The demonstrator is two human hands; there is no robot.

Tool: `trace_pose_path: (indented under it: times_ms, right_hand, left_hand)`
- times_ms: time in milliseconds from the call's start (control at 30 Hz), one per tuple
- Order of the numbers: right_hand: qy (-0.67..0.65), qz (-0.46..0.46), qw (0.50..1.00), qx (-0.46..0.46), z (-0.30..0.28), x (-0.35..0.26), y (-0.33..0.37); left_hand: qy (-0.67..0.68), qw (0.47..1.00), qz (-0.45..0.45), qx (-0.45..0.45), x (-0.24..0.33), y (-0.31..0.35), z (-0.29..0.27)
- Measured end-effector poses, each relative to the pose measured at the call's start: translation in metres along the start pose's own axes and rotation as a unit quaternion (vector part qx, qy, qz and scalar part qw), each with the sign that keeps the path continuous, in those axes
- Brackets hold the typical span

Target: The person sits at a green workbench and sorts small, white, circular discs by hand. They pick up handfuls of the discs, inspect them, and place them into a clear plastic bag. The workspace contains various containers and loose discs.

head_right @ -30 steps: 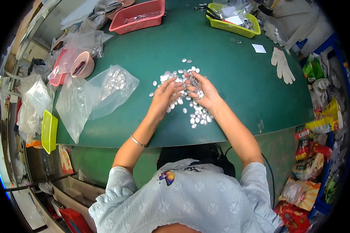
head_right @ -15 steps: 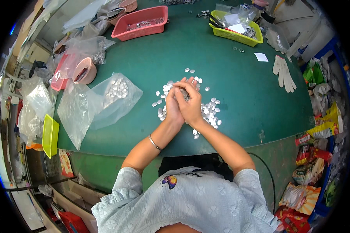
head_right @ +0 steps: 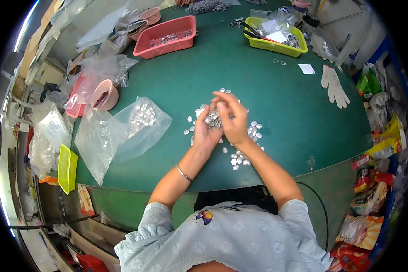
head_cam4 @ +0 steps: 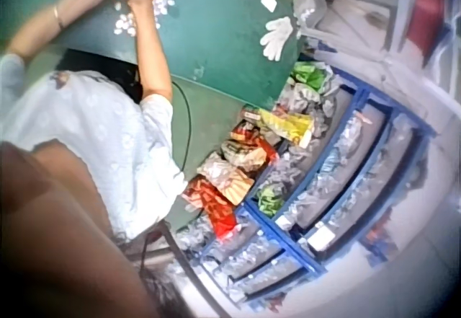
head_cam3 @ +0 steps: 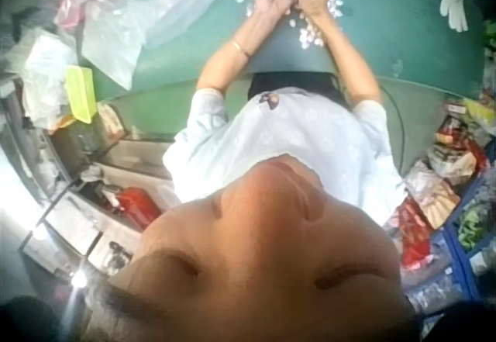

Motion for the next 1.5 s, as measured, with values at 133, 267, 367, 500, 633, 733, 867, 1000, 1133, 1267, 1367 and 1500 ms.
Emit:
trace_pose_path:
  times_ms: [133, 267, 367, 500, 633, 733, 867, 1000, 1133, 1267, 1367, 1500]
  right_hand:
    - [-0.122, 0.144, 0.969, 0.162, -0.014, 0.033, 0.003]
    - [-0.399, 0.345, 0.838, 0.137, 0.013, 0.079, 0.021]
    - [-0.435, 0.389, 0.803, 0.118, 0.027, 0.078, 0.026]
    - [-0.457, 0.403, 0.786, 0.11, 0.03, 0.084, 0.031]
    - [-0.489, 0.416, 0.763, 0.081, 0.036, 0.088, 0.039]
    - [-0.524, 0.438, 0.726, 0.079, 0.044, 0.067, 0.042]
    - [-0.573, 0.453, 0.678, 0.076, 0.045, 0.075, 0.044]
    - [-0.589, 0.456, 0.658, 0.113, 0.03, 0.087, 0.041]
    - [-0.564, 0.415, 0.699, 0.144, 0.008, 0.086, 0.026]
    - [-0.565, 0.397, 0.717, 0.095, 0.005, 0.07, 0.021]
    - [-0.577, 0.393, 0.713, 0.067, 0.006, 0.069, 0.023]
    - [-0.561, 0.401, 0.722, 0.047, 0.009, 0.065, 0.028]
  left_hand:
    - [-0.022, 0.997, 0.076, -0.018, 0.01, -0.001, 0.005]
    - [-0.099, 0.983, 0.153, -0.036, 0.01, 0.004, 0.017]
    - [-0.225, 0.948, 0.213, -0.076, 0.013, 0.013, 0.024]
    - [-0.401, 0.873, 0.272, -0.055, 0.014, 0.022, 0.031]
    - [-0.429, 0.833, 0.344, -0.056, 0.018, 0.028, 0.032]
    - [-0.47, 0.77, 0.429, -0.054, 0.024, 0.034, 0.041]
    - [-0.522, 0.684, 0.506, -0.058, 0.034, 0.045, 0.048]
    - [-0.619, 0.635, 0.458, -0.062, 0.029, 0.048, 0.049]
    - [-0.767, 0.515, 0.373, -0.079, 0.023, 0.051, 0.068]
    - [-0.784, 0.517, 0.334, -0.084, 0.021, 0.048, 0.056]
    - [-0.794, 0.502, 0.333, -0.078, 0.019, 0.047, 0.054]
    - [-0.84, 0.419, 0.332, -0.091, 0.016, 0.048, 0.053]
Point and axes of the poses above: each hand's wrist, its own y-axis away from the middle knuckle, its own z-axis out of the palm, x = y × z, the point moved 6 cm from there along -y, towards the middle knuckle, and after that the axes turned 3 degrees about -x, right-handed, at the moved point
